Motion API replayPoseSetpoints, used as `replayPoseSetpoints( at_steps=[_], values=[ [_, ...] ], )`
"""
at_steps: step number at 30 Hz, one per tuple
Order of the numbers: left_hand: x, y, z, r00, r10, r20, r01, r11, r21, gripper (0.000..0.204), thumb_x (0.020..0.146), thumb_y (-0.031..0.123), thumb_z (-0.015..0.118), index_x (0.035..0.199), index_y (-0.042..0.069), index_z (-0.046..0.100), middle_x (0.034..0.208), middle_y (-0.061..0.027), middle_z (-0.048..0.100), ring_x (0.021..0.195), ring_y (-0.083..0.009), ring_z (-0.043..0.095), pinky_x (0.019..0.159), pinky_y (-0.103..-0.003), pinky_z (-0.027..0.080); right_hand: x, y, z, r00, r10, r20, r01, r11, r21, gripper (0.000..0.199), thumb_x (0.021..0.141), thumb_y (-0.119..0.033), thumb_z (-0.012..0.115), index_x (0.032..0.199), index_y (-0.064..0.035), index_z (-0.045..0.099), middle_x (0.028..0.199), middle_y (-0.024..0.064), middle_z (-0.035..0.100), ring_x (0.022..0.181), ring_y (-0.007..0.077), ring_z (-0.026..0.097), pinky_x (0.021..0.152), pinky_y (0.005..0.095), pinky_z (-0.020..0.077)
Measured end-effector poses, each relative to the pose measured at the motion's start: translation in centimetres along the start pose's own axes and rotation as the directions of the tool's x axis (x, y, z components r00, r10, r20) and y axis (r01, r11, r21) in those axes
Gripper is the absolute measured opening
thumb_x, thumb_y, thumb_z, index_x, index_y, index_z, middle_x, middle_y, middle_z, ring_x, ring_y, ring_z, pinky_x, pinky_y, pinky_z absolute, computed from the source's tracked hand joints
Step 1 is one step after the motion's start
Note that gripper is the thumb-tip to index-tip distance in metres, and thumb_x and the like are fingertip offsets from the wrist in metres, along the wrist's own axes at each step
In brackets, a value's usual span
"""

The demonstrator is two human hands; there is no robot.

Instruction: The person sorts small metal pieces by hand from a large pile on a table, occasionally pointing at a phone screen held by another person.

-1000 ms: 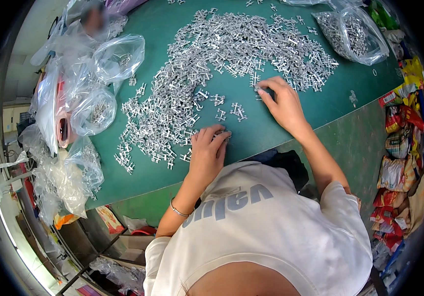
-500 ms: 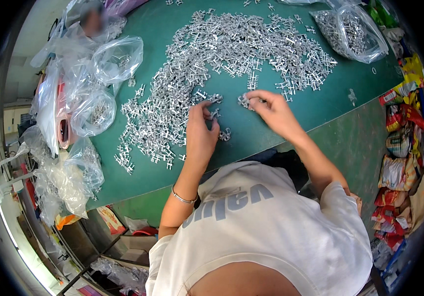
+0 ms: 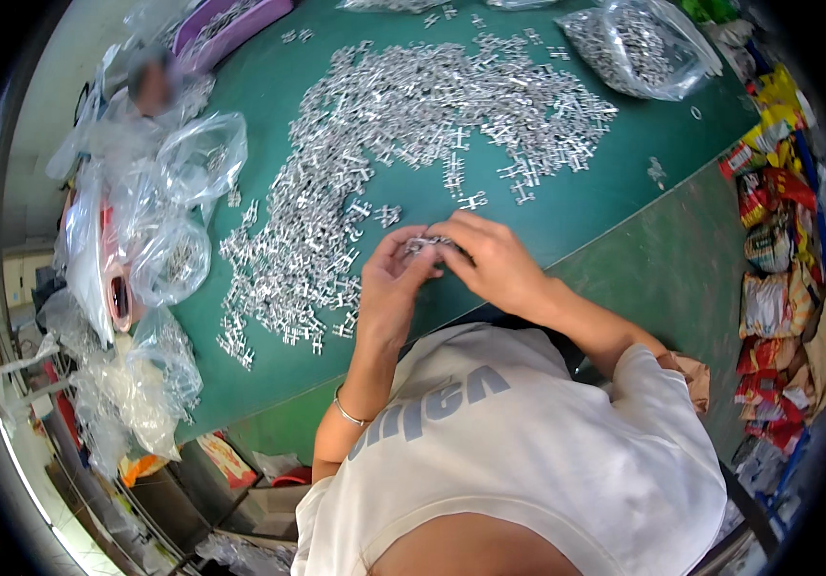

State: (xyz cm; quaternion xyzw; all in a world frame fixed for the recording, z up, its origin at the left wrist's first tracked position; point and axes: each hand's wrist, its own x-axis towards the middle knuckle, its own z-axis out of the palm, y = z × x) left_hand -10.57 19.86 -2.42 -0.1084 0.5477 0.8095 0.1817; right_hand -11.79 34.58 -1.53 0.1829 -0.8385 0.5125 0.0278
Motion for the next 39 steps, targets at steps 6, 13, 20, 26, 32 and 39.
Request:
replayPoseSetpoints(
  at_steps=[6,13,20,26,32,39],
  values=[
    [0.0,-0.7,1.9,0.795,0.606,0.032,-0.515,0.646,0.563,0.018,0.075,-0.006,0.059,0.093,-0.003,0.056,0.091,-0.0106,0.055,0.078,-0.017,0.057,0.066,-0.025,0.049,-0.5,0.1,-1.4,0.928,0.36,0.101,-0.372,0.861,0.348,0.014,0.079,0.001,0.056,0.092,0.001,0.058,0.078,0.0088,0.055,0.056,0.0157,0.05,0.05,0.0259,0.0404],
    [-0.3,-1.2,3.2,0.631,0.743,0.222,-0.604,0.29,0.743,0.02,0.071,-0.01,0.059,0.087,0.001,0.06,0.088,-0.011,0.053,0.077,-0.0202,0.055,0.063,-0.025,0.048,-1.6,0.4,-2.1,0.994,0.0,-0.109,-0.011,0.995,-0.099,0.016,0.076,0.0,0.055,0.092,0.0003,0.058,0.081,0.0139,0.055,0.064,0.0317,0.056,0.056,0.0359,0.0454],
    [1.1,-0.6,2.8,0.978,0.198,0.058,-0.179,0.955,-0.238,0.022,0.079,0.001,0.051,0.101,0.003,0.053,0.096,-0.0087,0.053,0.087,-0.019,0.051,0.076,-0.029,0.043,-0.6,0.4,-5.1,0.934,0.338,0.111,-0.355,0.868,0.347,0.02,0.079,0.001,0.051,0.098,-0.0005,0.057,0.081,0.0101,0.058,0.065,0.019,0.057,0.057,0.0277,0.0458],
    [1.8,-0.3,3.5,0.863,-0.322,0.39,0.504,0.618,-0.604,0.037,0.089,0.032,0.037,0.112,0.004,0.047,0.113,-0.0143,0.05,0.104,-0.0268,0.049,0.088,-0.042,0.04,-0.7,-0.6,-4.0,0.988,0.016,0.156,-0.036,0.992,0.125,0.02,0.076,-0.003,0.057,0.096,-0.0015,0.056,0.098,0.0106,0.049,0.088,0.0242,0.053,0.077,0.0343,0.0439],
    [3.1,-1.6,3.1,0.859,-0.383,0.341,0.51,0.573,-0.641,0.024,0.09,0.021,0.042,0.102,0.003,0.052,0.077,-0.0054,0.05,0.066,-0.0155,0.049,0.05,-0.024,0.043,0.7,2.8,-6.4,0.988,-0.103,-0.118,0.092,0.991,-0.1,0.031,0.074,-0.015,0.062,0.101,-0.0015,0.056,0.113,0.0138,0.047,0.104,0.0314,0.045,0.089,0.0406,0.0352],
    [2.7,-0.1,4.9,0.885,-0.425,0.193,0.421,0.549,-0.722,0.037,0.076,-0.003,0.044,0.113,0.0,0.046,0.081,-0.0068,0.046,0.062,-0.0108,0.041,0.045,-0.018,0.035,1.2,6.5,-5.8,0.96,-0.002,-0.281,-0.185,0.747,-0.638,0.056,0.079,-0.031,0.059,0.12,0.0026,0.042,0.126,0.0238,0.037,0.123,0.0404,0.025,0.101,0.0477,0.0212]
  ],
)
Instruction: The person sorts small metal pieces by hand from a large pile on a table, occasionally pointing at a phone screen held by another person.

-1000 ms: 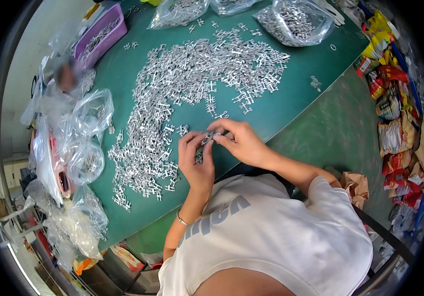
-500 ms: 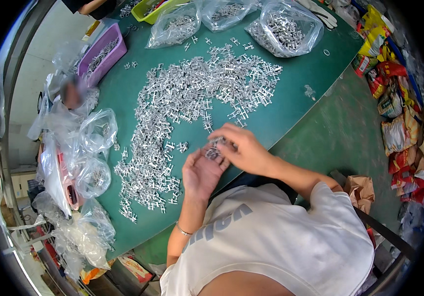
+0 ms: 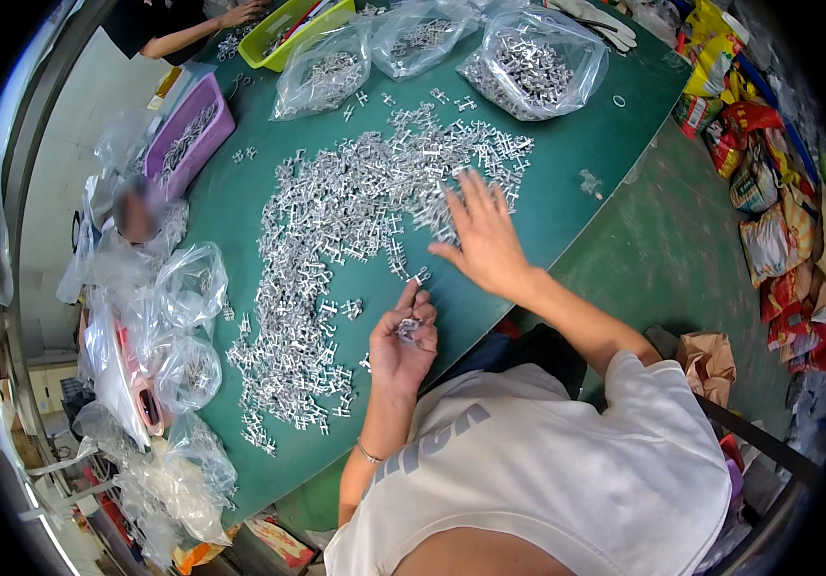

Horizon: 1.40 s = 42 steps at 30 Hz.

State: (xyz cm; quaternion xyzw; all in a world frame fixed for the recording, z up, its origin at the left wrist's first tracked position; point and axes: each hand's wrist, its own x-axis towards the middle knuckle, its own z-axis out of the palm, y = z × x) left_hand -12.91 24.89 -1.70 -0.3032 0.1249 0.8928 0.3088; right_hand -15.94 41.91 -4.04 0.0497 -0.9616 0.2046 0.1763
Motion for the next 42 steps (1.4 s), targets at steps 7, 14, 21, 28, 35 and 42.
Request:
replayPoseSetpoints(
  at_steps=[7,14,21,28,35,42],
  values=[
    [0.7,1.0,-2.7,0.985,0.064,0.159,-0.044,0.991,-0.123,0.024,0.084,0.004,0.045,0.107,0.004,0.05,0.073,-0.0017,0.044,0.048,-0.0064,0.034,0.039,-0.017,0.028,-1.1,-0.1,-1.1,0.946,-0.201,0.255,0.031,0.839,0.543,0.04,0.078,-0.021,0.061,0.114,-0.0065,0.053,0.13,0.0126,0.04,0.125,0.029,0.032,0.104,0.0434,0.0215],
    [0.9,1.2,-4.0,0.949,0.082,0.304,-0.071,0.996,-0.049,0.03,0.085,0.011,0.049,0.114,0.004,0.045,0.069,0.0006,0.039,0.048,-0.0057,0.031,0.037,-0.017,0.025,-0.8,0.4,-1.9,0.989,-0.107,0.105,-0.001,0.696,0.718,0.028,0.078,-0.006,0.058,0.107,-0.003,0.056,0.11,0.014,0.056,0.1,0.0251,0.055,0.086,0.0331,0.0436],
    [-0.3,0.2,-3.0,0.977,0.063,0.204,-0.036,0.99,-0.133,0.023,0.088,0.01,0.047,0.11,0.003,0.046,0.066,-0.0003,0.036,0.054,-0.0061,0.033,0.037,-0.016,0.028,-1.0,2.6,-4.2,0.825,0.191,0.532,-0.311,-0.632,0.71,0.023,0.09,-0.014,0.046,0.105,0.0026,0.05,0.081,0.0069,0.056,0.071,0.0149,0.056,0.068,0.0253,0.0467],
    [-1.5,-1.1,-4.0,0.909,0.051,0.414,0.052,0.971,-0.234,0.018,0.09,0.018,0.048,0.077,0.006,0.05,0.06,0.0031,0.03,0.05,-0.0045,0.03,0.034,-0.016,0.025,-3.1,1.4,-4.5,0.789,-0.008,0.614,-0.374,-0.8,0.469,0.016,0.09,-0.018,0.048,0.089,-0.0024,0.051,0.058,-0.0022,0.042,0.043,0.0046,0.034,0.04,0.0172,0.0301],
    [-2.3,-2.0,-3.6,0.954,0.072,0.29,0.002,0.969,-0.247,0.012,0.087,0.004,0.047,0.097,0.006,0.051,0.07,-0.0001,0.038,0.056,-0.0062,0.034,0.039,-0.016,0.03,-4.7,1.7,-5.6,0.801,-0.042,0.597,-0.443,-0.712,0.544,0.014,0.088,-0.016,0.051,0.084,-0.0026,0.052,0.056,-0.0016,0.042,0.042,0.0056,0.03,0.04,0.0191,0.0278],
    [-1.5,-2.9,-2.2,0.961,0.228,0.157,-0.212,0.971,-0.114,0.026,0.082,-0.003,0.05,0.106,0.007,0.049,0.088,-0.0051,0.046,0.07,-0.0118,0.045,0.058,-0.022,0.043,-4.3,2.0,-3.6,0.949,0.279,0.15,-0.28,0.517,0.809,0.014,0.076,-0.011,0.064,0.088,-0.006,0.059,0.073,0.0028,0.056,0.063,0.0124,0.05,0.052,0.0234,0.0379]
  ],
)
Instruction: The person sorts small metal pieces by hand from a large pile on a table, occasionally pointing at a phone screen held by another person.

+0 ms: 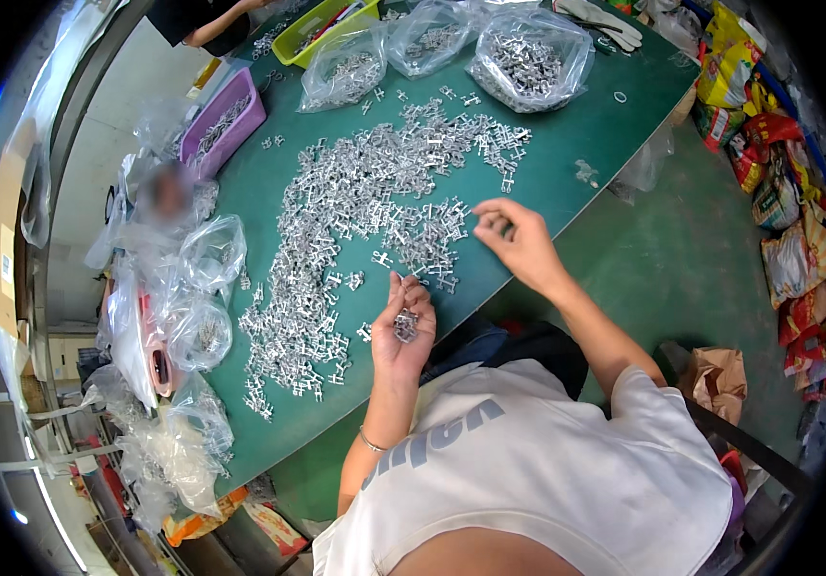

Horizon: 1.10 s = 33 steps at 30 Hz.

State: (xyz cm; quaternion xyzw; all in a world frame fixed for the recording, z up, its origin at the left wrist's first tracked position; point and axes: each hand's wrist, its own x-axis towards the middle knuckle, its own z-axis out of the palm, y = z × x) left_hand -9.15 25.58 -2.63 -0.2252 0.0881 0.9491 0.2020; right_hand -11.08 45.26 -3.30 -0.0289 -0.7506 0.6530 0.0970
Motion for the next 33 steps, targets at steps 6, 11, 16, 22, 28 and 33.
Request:
replayPoseSetpoints(
  at_steps=[6,11,16,22,28,33],
  values=[
    [1.1,-0.3,0.6,1.0,-0.013,-0.011,0.012,1.0,-0.01,0.026,0.082,0.003,0.049,0.108,0.006,0.047,0.091,-0.0071,0.049,0.076,-0.0153,0.048,0.063,-0.025,0.044,2.7,1.1,0.6,0.828,-0.487,0.277,0.55,0.611,-0.569,0.022,0.067,-0.008,0.065,0.088,-0.0058,0.058,0.09,0.0069,0.055,0.088,0.0245,0.05,0.08,0.0345,0.0358],
    [1.6,-0.4,0.3,0.998,-0.05,0.035,0.052,0.995,-0.087,0.034,0.074,-0.003,0.045,0.108,0.005,0.049,0.093,-0.0075,0.05,0.076,-0.0167,0.048,0.061,-0.026,0.043,4.3,2.4,-1.7,0.95,-0.253,0.184,0.312,0.788,-0.531,0.02,0.071,-0.009,0.062,0.089,-0.0051,0.057,0.098,0.0106,0.053,0.092,0.0273,0.048,0.081,0.0353,0.0357],
    [2.0,-0.4,-0.6,0.998,-0.009,-0.055,0.005,0.997,-0.072,0.036,0.071,-0.006,0.047,0.105,0.004,0.05,0.094,-0.0082,0.052,0.073,-0.0171,0.048,0.059,-0.024,0.042,4.3,0.4,-0.5,0.852,-0.426,0.305,0.524,0.679,-0.515,0.032,0.07,-0.008,0.063,0.101,-0.0047,0.053,0.103,0.0092,0.051,0.095,0.0276,0.046,0.081,0.0359,0.0358],
    [2.4,-0.7,1.1,0.946,0.195,0.259,-0.242,-0.105,0.965,0.025,0.076,-0.001,0.049,0.1,0.002,0.057,0.105,-0.0099,0.053,0.075,-0.021,0.057,0.059,-0.027,0.047,5.4,2.8,-0.9,0.944,-0.311,0.105,0.328,0.865,-0.379,0.018,0.075,-0.002,0.059,0.093,0.0002,0.058,0.086,0.0113,0.058,0.077,0.0287,0.055,0.068,0.035,0.0437],
    [2.6,-0.4,2.6,0.864,-0.04,0.501,-0.311,-0.826,0.47,0.027,0.071,0.0,0.054,0.094,0.01,0.062,0.12,-0.0044,0.05,0.065,-0.0294,0.061,0.058,-0.037,0.049,6.0,1.5,-0.9,0.984,0.162,0.077,-0.177,0.94,0.292,0.018,0.087,-0.008,0.049,0.101,0.0007,0.056,0.076,0.0018,0.055,0.068,0.0091,0.052,0.058,0.0223,0.0412],
    [1.5,3.0,1.2,0.828,0.136,0.544,-0.189,-0.846,0.499,0.023,0.07,-0.002,0.053,0.087,0.009,0.065,0.119,-0.0026,0.052,0.063,-0.0272,0.061,0.057,-0.034,0.049,5.4,0.9,-0.8,0.941,0.242,0.236,-0.337,0.738,0.585,0.019,0.086,-0.015,0.053,0.099,0.0,0.054,0.075,-0.0001,0.05,0.068,0.0082,0.048,0.059,0.0219,0.0382]
  ],
)
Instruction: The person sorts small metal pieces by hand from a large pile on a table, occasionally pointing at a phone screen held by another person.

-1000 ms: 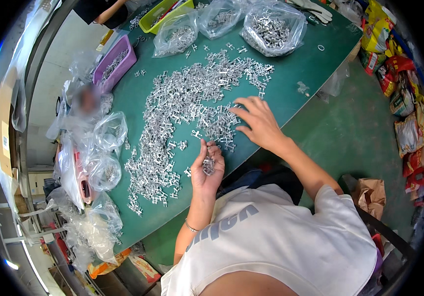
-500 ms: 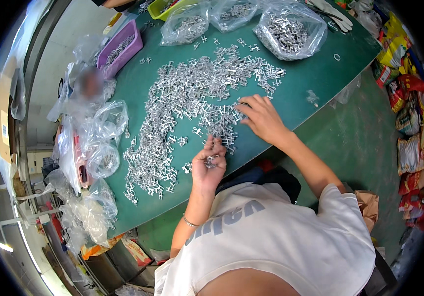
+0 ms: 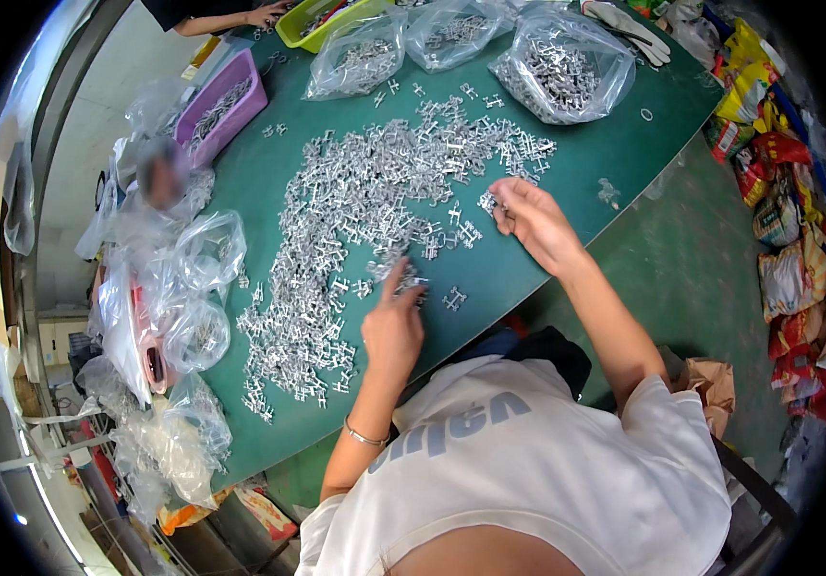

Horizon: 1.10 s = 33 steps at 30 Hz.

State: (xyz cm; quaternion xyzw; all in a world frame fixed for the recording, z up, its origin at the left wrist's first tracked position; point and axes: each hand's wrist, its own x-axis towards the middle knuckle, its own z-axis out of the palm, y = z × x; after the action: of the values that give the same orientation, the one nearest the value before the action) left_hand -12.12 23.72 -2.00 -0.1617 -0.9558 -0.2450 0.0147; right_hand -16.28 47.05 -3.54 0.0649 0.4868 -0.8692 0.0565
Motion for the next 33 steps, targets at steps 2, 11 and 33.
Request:
replayPoseSetpoints(
  at_steps=[2,11,33],
  values=[
    [-0.3,-1.5,-0.8,0.998,-0.061,-0.032,0.06,0.998,-0.008,0.024,0.07,-0.004,0.052,0.087,0.008,0.064,0.117,-0.0058,0.053,0.062,-0.0268,0.061,0.056,-0.034,0.049,-0.4,-0.2,1.3,0.997,0.002,-0.077,-0.041,0.856,-0.515,0.017,0.08,-0.014,0.061,0.094,-0.0042,0.057,0.077,0.0026,0.05,0.065,0.0125,0.048,0.057,0.0269,0.039],
    [-0.6,-0.9,-0.6,0.981,-0.098,-0.164,0.028,0.923,-0.385,0.023,0.078,-0.004,0.049,0.097,0.004,0.059,0.104,-0.011,0.055,0.071,-0.0265,0.06,0.059,-0.032,0.047,0.1,2.2,3.6,0.937,-0.194,0.29,0.335,0.263,-0.905,0.019,0.074,-0.009,0.063,0.092,-0.0035,0.058,0.08,0.008,0.051,0.068,0.0228,0.052,0.059,0.0339,0.0406],
    [-0.3,0.2,0.2,0.852,0.137,0.504,0.339,-0.88,-0.333,0.061,0.092,0.042,0.024,0.129,-0.006,0.028,0.137,-0.0212,0.024,0.129,-0.0304,0.022,0.104,-0.046,0.019,-1.9,0.9,5.5,0.969,0.227,0.094,-0.176,0.909,-0.378,0.023,0.08,-0.004,0.053,0.103,-0.0039,0.057,0.082,-0.0018,0.049,0.064,0.0058,0.039,0.057,0.0203,0.0334]
  ],
)
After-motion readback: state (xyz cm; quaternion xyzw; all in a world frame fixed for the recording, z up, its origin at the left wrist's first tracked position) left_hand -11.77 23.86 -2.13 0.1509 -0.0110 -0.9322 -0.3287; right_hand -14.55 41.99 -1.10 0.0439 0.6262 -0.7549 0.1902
